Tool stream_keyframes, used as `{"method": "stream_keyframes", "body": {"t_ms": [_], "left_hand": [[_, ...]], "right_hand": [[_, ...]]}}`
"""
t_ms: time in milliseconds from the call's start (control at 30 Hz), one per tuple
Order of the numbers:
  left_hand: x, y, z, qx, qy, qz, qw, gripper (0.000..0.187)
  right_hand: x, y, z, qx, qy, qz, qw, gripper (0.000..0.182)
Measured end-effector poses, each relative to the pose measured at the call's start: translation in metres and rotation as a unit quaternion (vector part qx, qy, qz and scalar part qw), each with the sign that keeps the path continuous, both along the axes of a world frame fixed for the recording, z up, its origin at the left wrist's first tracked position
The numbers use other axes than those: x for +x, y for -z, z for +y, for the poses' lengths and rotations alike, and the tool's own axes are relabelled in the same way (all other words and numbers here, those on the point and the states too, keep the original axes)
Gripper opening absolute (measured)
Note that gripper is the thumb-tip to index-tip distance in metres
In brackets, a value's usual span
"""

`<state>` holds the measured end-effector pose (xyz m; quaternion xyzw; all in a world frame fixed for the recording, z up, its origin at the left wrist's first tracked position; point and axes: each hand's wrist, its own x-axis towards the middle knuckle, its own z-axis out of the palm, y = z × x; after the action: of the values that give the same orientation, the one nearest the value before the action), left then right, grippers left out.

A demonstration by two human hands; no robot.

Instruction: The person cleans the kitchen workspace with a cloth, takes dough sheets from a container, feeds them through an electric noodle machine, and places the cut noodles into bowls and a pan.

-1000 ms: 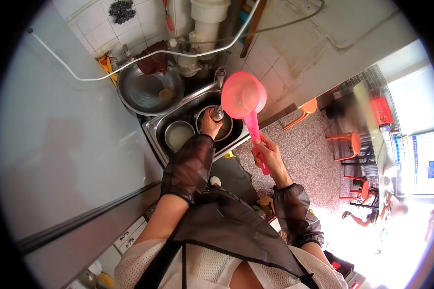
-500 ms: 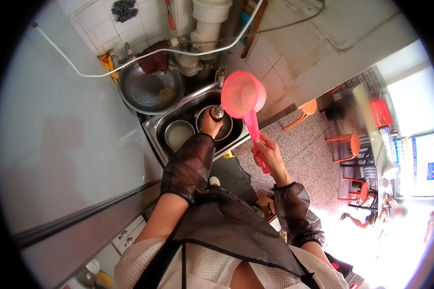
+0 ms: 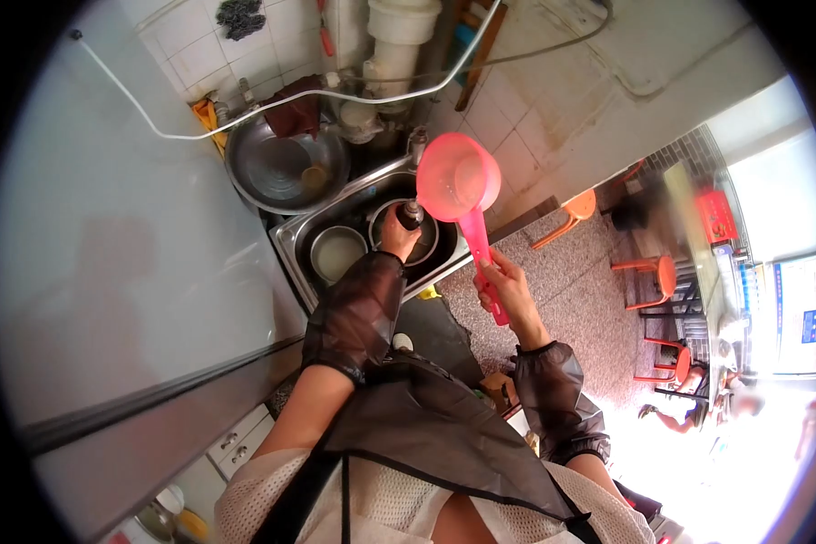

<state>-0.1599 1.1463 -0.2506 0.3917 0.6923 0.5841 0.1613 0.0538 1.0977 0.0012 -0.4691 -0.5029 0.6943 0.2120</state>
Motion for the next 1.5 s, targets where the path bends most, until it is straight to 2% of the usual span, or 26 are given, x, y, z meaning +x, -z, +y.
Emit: {"method": "stream_keyframes", "body": {"t_ms": [67,133,167,267,400,467,533,567,600,633,667,700,733,800,900,933,967,1100,1200,1233,1267,1300,1333,1367,1467,1500], "left_hand": [[0.000,0.001,-0.001,0.011,-0.006,0.006,1.000,0.057],[0.000,-0.023,-0.014,0.008,-0.014,0.003,1.000,0.060],[-0.002,-0.034,-0.020,0.006,-0.018,0.006,1.000,0.060],[-0.007,-0.049,-0.036,-0.027,-0.036,-0.003,0.999,0.062],[-0.020,-0.062,-0.067,0.007,-0.071,-0.030,0.997,0.062],[-0.025,-0.073,-0.087,-0.014,-0.129,-0.035,0.991,0.060],[-0.022,-0.097,-0.111,0.008,-0.143,-0.097,0.985,0.062],[-0.028,-0.099,-0.119,-0.038,-0.138,-0.069,0.987,0.067],[-0.021,-0.122,-0.130,-0.012,-0.163,-0.086,0.983,0.055],[-0.018,-0.131,-0.136,0.039,-0.200,-0.048,0.978,0.054],[-0.018,-0.129,-0.146,0.035,-0.197,-0.019,0.980,0.055],[-0.015,-0.144,-0.155,0.031,-0.198,-0.073,0.977,0.056],[-0.012,-0.144,-0.161,0.051,-0.233,-0.018,0.971,0.056],[-0.010,-0.153,-0.169,0.092,-0.226,0.018,0.970,0.057],[0.014,-0.157,-0.166,0.079,-0.197,-0.006,0.977,0.060],[0.021,-0.161,-0.170,0.074,-0.181,-0.016,0.981,0.063],[0.029,-0.175,-0.180,0.082,-0.165,-0.022,0.983,0.063],[0.057,-0.212,-0.245,0.104,-0.120,-0.026,0.987,0.060],[0.077,-0.229,-0.304,0.030,-0.118,-0.074,0.990,0.056],[0.083,-0.233,-0.330,0.030,-0.128,-0.085,0.988,0.055],[0.089,-0.236,-0.356,0.031,-0.138,-0.097,0.985,0.054],[0.096,-0.234,-0.384,0.031,-0.189,-0.068,0.979,0.054],[0.103,-0.235,-0.417,0.036,-0.217,-0.086,0.972,0.055],[0.108,-0.242,-0.451,0.021,-0.230,-0.111,0.967,0.056],[0.130,-0.251,-0.561,0.008,-0.267,-0.163,0.950,0.058],[0.135,-0.251,-0.597,0.006,-0.331,-0.143,0.933,0.059]], "right_hand": [[0.002,-0.001,0.003,-0.020,0.003,0.013,1.000,0.028],[0.007,0.001,0.006,-0.143,0.035,0.154,0.977,0.022],[0.007,0.000,0.007,-0.161,0.026,0.179,0.970,0.019],[0.009,0.010,0.008,-0.183,0.023,0.191,0.964,0.018],[0.000,0.023,0.003,-0.171,-0.006,0.164,0.972,0.018],[-0.006,0.036,0.002,-0.180,-0.007,0.158,0.971,0.015],[-0.004,0.058,0.006,-0.238,-0.016,0.215,0.947,0.012],[-0.004,0.077,0.009,-0.249,0.000,0.223,0.942,0.011],[-0.006,0.071,0.002,-0.231,0.008,0.194,0.953,0.013],[-0.005,0.069,0.001,-0.260,0.018,0.187,0.947,0.015],[0.003,0.092,0.004,-0.304,0.004,0.236,0.923,0.015],[0.000,0.088,0.000,-0.297,-0.020,0.251,0.921,0.017],[0.003,0.106,0.003,-0.328,-0.047,0.281,0.900,0.020],[0.000,0.098,-0.006,-0.325,-0.060,0.270,0.904,0.025],[0.009,0.118,0.014,-0.314,-0.089,0.223,0.919,0.026],[0.018,0.131,0.024,-0.305,-0.146,0.214,0.916,0.027],[0.022,0.129,0.024,-0.298,-0.124,0.187,0.928,0.028],[0.046,0.102,-0.015,-0.271,-0.132,0.148,0.942,0.024],[0.079,0.120,-0.025,-0.239,-0.204,0.106,0.944,0.024],[0.089,0.138,-0.023,-0.480,-0.283,0.260,0.788,0.036],[0.100,0.158,-0.021,-0.665,-0.377,0.285,0.578,0.057],[0.085,0.099,-0.070,-0.546,-0.360,0.210,0.727,0.046],[0.067,0.033,-0.125,-0.378,-0.359,0.062,0.851,0.037],[0.048,-0.034,-0.179,-0.249,-0.347,-0.104,0.898,0.029],[0.032,-0.004,-0.252,-0.311,-0.382,-0.064,0.868,0.026],[0.025,0.013,-0.280,-0.341,-0.393,-0.040,0.853,0.026]]}}
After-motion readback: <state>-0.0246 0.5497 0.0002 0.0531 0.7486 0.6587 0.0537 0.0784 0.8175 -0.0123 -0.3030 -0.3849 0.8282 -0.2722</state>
